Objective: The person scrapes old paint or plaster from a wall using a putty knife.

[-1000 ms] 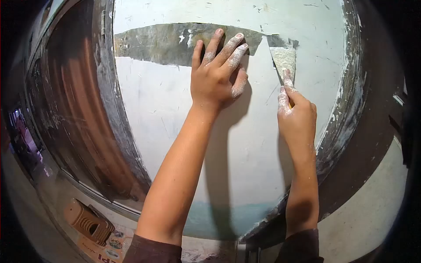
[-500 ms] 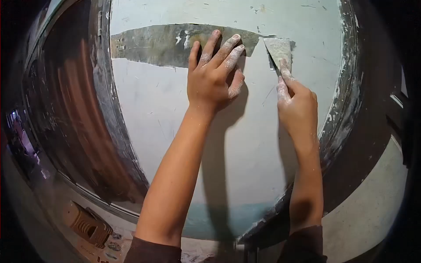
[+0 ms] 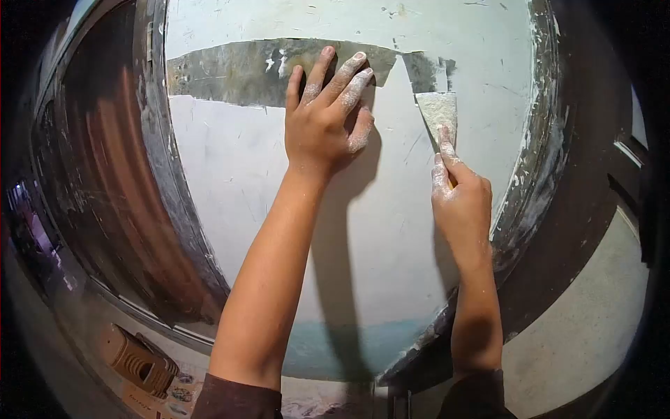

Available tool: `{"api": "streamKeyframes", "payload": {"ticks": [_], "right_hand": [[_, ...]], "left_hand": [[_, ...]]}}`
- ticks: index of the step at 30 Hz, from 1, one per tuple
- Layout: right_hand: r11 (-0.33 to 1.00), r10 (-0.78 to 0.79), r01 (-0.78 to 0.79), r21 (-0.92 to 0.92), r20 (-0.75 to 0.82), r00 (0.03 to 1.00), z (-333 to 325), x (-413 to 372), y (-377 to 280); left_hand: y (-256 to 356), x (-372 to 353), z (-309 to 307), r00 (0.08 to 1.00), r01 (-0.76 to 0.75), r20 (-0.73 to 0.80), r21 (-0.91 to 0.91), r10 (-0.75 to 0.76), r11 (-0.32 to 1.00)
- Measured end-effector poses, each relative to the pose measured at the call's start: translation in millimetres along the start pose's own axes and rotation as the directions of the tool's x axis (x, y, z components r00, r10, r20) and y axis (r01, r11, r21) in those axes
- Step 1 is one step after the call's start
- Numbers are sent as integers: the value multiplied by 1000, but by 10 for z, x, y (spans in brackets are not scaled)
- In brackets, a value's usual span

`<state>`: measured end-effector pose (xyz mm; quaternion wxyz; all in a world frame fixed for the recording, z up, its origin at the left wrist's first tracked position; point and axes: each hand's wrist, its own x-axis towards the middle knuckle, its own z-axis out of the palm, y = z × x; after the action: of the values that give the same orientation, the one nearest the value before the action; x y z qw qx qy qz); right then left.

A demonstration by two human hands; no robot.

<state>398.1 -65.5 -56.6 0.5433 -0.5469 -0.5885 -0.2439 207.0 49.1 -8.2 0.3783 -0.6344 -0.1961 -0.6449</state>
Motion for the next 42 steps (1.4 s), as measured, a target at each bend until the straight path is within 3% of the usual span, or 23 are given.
{"api": "streamKeyframes", "payload": {"ticks": [6,9,13,15,21,23,26,27,29,33,36,39,42], "right_hand": [[995,95,-96,27,28,995,-88,137,-160],[999,21,-20,-31,33,999,-30,-89,17],[998,30,-28,54,-37,999,-23,-27,-10],[998,-40,45,53,-74,996,-31,81,41],[982,96,-96,161,8,995,-35,-1,115],[990,6,-1,139,-32,999,-25,87,118],[993,94,-97,65,48,994,-66,180,44],[990,16,-5,144,-78,997,7,146,62],[986,102,-97,138,-29,994,-29,48,55],[982,135,-138,126,27,990,-100,198,35],[986,35,-30,166,-27,999,-111,177,79],[972,183,-190,140,63,981,-160,81,86],[980,95,-95,176,9,995,-138,226,59]], "left_hand": [[-24,-6,-14,1000,-13,13,-2,13,1000],[-31,-20,-12,1000,-5,13,-12,5,1000],[-26,-8,-29,1000,-14,13,-16,14,1000],[-18,-12,-27,1000,-9,28,9,9,1000],[-15,-10,-25,1000,-9,18,12,9,1000],[-13,-10,-35,999,-7,35,5,7,1000],[-22,-7,-29,1000,-18,23,8,18,1000],[-23,-5,-28,1000,-16,25,8,16,1000],[-21,-10,-28,1000,-17,24,10,17,1000],[-20,-11,-30,1000,-9,23,-7,9,1000],[-30,-15,-8,1000,-20,14,-3,20,1000],[-20,-22,-23,1000,-16,10,4,16,1000],[-31,-19,-6,999,-27,21,9,27,1000]]}}
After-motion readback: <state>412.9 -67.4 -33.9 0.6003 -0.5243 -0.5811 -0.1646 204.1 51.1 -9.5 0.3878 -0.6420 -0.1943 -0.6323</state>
